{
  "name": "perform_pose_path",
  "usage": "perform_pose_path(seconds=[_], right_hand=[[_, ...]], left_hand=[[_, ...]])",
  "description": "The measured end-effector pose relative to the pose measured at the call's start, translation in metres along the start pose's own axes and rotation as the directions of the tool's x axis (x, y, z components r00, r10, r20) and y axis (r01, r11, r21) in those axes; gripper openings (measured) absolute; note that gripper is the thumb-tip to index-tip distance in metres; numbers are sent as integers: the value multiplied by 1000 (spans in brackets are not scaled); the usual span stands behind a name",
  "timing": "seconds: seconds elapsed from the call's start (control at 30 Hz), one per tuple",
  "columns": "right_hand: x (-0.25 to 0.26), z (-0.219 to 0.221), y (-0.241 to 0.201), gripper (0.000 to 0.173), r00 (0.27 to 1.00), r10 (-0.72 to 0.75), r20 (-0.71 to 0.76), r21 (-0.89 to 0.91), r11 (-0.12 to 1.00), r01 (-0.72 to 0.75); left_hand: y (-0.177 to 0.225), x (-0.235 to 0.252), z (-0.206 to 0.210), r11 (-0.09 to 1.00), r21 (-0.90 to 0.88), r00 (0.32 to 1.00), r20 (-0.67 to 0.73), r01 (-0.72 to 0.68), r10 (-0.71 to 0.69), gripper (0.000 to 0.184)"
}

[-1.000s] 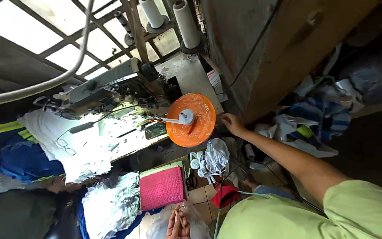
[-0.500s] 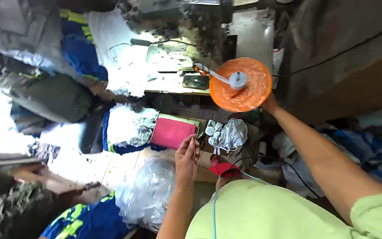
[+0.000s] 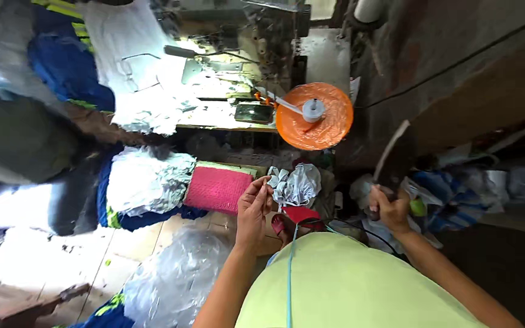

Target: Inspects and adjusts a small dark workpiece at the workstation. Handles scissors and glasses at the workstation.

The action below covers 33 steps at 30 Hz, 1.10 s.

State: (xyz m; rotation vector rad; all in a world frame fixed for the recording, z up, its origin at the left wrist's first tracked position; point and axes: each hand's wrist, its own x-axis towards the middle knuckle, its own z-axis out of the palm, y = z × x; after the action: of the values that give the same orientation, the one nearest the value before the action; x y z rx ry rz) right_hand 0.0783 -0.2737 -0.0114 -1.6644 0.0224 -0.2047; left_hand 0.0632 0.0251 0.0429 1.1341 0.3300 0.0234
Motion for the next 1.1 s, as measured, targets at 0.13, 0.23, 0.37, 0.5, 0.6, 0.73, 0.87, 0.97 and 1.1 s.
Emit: perform_pose_path(seconds=[0.13, 0.23, 0.37, 0.5, 0.6, 0.73, 0.87, 0.97, 1.1], right_hand=[[13, 27, -24, 60, 935, -137, 328, 2, 989, 145], [15, 59, -41, 80, 877, -180, 446, -71, 970, 235], [19, 90, -64, 85, 805, -249, 538, -309, 830, 463], [27, 97, -68, 92, 781, -235, 578, -320, 816, 482], [38, 91, -66, 91, 738, -255, 625, -271, 815, 511], [47, 89, -63, 88, 660, -342, 669, -217, 760, 613], [45, 101, -63, 90, 626, -382, 680, -203, 722, 661], [49, 115, -69, 90, 622, -390, 679, -217, 703, 678], [55, 137, -83, 87, 637, -365, 679, -255, 696, 671]], left_hand=[[-11, 12, 9, 997, 64, 985, 167, 38, -48, 27], [-18, 18, 15, 997, 74, 967, 250, 21, -39, 27], [-14, 9, 25, 999, 6, 989, 143, 43, -43, 27], [-8, -5, 23, 997, -79, 980, 199, -5, 21, 32], [-16, -9, 15, 983, -79, 873, 452, -166, 184, 31], [-17, -12, 15, 949, -85, 814, 493, -305, 306, 40], [-7, -8, 11, 958, -125, 821, 495, -257, 285, 26], [2, 3, 3, 962, -104, 841, 469, -252, 271, 20], [19, 26, -15, 977, -58, 881, 423, -205, 210, 26]])
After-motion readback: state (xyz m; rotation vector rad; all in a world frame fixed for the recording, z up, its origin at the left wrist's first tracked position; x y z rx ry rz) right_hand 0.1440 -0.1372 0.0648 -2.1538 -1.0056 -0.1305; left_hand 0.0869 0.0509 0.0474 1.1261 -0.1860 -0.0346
